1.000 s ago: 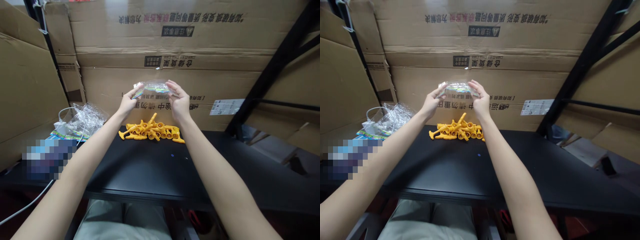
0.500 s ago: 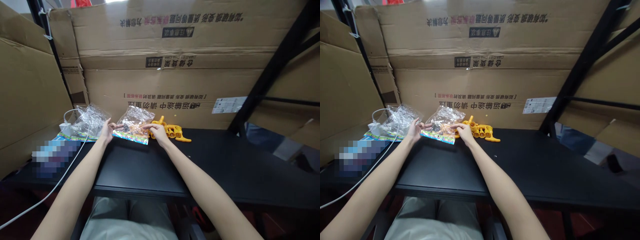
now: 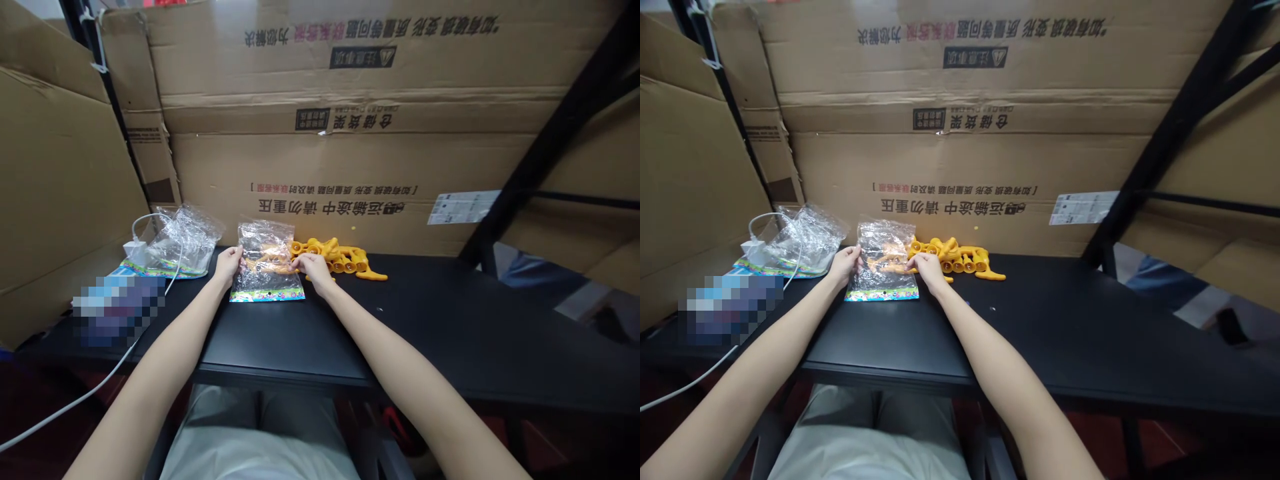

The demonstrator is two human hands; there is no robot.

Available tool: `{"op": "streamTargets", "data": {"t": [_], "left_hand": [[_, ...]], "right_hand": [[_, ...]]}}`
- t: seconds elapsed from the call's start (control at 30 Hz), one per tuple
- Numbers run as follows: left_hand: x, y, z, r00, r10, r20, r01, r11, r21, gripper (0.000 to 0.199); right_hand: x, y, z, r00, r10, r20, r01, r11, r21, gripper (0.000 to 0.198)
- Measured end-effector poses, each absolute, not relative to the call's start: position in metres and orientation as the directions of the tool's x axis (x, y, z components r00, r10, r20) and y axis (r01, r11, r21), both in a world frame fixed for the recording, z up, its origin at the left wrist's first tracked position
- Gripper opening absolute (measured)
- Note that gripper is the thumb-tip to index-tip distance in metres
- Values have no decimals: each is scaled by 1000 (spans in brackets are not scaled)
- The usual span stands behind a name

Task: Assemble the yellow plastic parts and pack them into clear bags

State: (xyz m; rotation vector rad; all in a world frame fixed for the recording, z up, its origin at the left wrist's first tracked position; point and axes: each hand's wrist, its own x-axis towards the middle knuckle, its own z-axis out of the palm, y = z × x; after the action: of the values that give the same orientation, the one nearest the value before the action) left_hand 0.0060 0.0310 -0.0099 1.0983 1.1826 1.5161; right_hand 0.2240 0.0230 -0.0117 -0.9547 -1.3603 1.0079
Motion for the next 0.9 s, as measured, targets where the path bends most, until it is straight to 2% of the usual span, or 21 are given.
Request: {"op": "streamTargets", "data": {"t": [0.17, 0.27, 0.3, 0.43, 0.6, 0.73, 0.9], "left_hand": [[9, 28, -10, -246, 948, 204, -77, -229, 970, 28], [10, 27, -11, -236, 944, 233, -39, -248, 968, 30], [10, 27, -11, -217, 947, 236, -33, -248, 968, 31], [11, 26, -10, -121, 962, 243, -41, -249, 968, 36], [12, 21, -6, -7, 966, 258, -67, -258, 964, 44], [12, 18, -4, 61, 973, 223, -53, -219, 974, 49], [9, 20, -6, 20, 983, 181, -13, -181, 983, 47]], "right_hand": [[224, 24, -11, 9, 974, 226, -99, 225, -969, 18], [223, 26, -11, 54, 983, 178, -146, 184, -972, 8], [222, 26, -11, 66, 985, 162, -167, 171, -971, 5], [219, 24, -9, -9, 994, 111, -281, 104, -954, 18], [219, 21, -3, -53, 999, 5, -456, -19, -890, 11], [220, 22, -3, -12, 999, 36, -413, 27, -910, 11], [223, 26, -6, 121, 982, 145, -269, 173, -948, 18]]}}
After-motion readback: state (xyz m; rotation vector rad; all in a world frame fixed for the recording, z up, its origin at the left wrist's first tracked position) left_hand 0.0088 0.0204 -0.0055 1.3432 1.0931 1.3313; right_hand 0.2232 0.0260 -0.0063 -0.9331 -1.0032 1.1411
